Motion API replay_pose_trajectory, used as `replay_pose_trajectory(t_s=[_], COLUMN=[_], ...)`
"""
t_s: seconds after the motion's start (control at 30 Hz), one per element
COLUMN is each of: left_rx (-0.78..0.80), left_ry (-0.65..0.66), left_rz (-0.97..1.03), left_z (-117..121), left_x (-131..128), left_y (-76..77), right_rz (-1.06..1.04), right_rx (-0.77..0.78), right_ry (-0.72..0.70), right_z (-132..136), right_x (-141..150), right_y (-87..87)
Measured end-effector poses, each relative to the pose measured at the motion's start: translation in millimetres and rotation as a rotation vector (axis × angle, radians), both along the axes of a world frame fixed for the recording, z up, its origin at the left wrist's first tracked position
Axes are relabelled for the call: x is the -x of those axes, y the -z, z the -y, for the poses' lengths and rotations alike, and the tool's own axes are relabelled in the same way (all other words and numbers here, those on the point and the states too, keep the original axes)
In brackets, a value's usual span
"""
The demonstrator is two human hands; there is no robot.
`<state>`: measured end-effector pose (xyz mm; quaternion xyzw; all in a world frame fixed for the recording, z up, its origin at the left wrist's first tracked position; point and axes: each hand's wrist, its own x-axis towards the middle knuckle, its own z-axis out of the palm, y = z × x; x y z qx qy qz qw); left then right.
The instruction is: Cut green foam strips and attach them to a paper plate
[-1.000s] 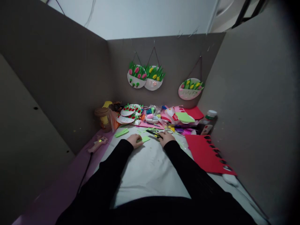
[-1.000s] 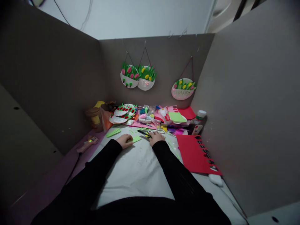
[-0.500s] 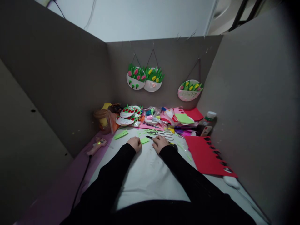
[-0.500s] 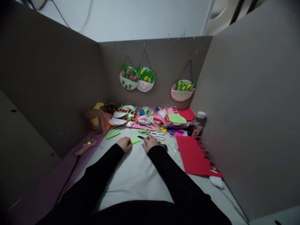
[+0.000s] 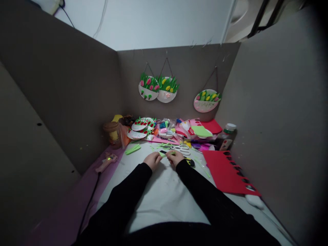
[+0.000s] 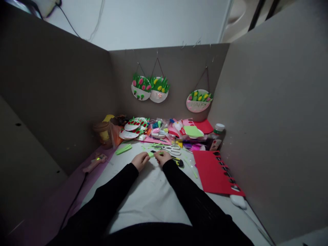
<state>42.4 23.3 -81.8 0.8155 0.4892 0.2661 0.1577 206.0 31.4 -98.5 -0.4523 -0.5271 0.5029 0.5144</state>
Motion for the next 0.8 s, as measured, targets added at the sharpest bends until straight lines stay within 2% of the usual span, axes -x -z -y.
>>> replay_pose_trajectory(t_s=[0.17, 0.27, 0.33, 0.4, 0.5, 0.63, 0.7, 0.8], left_rx=[-0.023, -0.008, 0.112, 0.289, 0.447, 0.430, 0.387, 0.333], left_ry=[-0.103, -0.229, -0.241, -0.166, -0.147, -0.210, -0.288, -0.406], left_rz=[0.140, 0.345, 0.531, 0.685, 0.822, 0.955, 1.012, 1.107], left_z=[-7, -11, -11, -8, 0, 5, 3, -3], left_x=[13, 12, 4, -7, -21, -19, -11, 1], left_y=[-2.9, -3.0, -1.2, 1.4, 3.2, -1.1, -4.3, -7.1], right_rz=[-0.100, -0.199, -0.254, -0.243, -0.075, 0.207, 0.365, 0.734], right_rx=[0.047, 0.093, 0.113, 0.089, -0.027, -0.142, -0.190, -0.299], right_ry=[0.119, 0.211, 0.237, 0.195, 0.087, 0.001, 0.032, 0.204], right_z=[-5, -8, -8, -6, 1, 6, 3, -13], right_x=[-8, -8, -5, 1, 11, 13, 4, -22], right_y=[-2.7, -6.2, -7.8, -7.4, -3.2, 0.2, -3.7, -16.9])
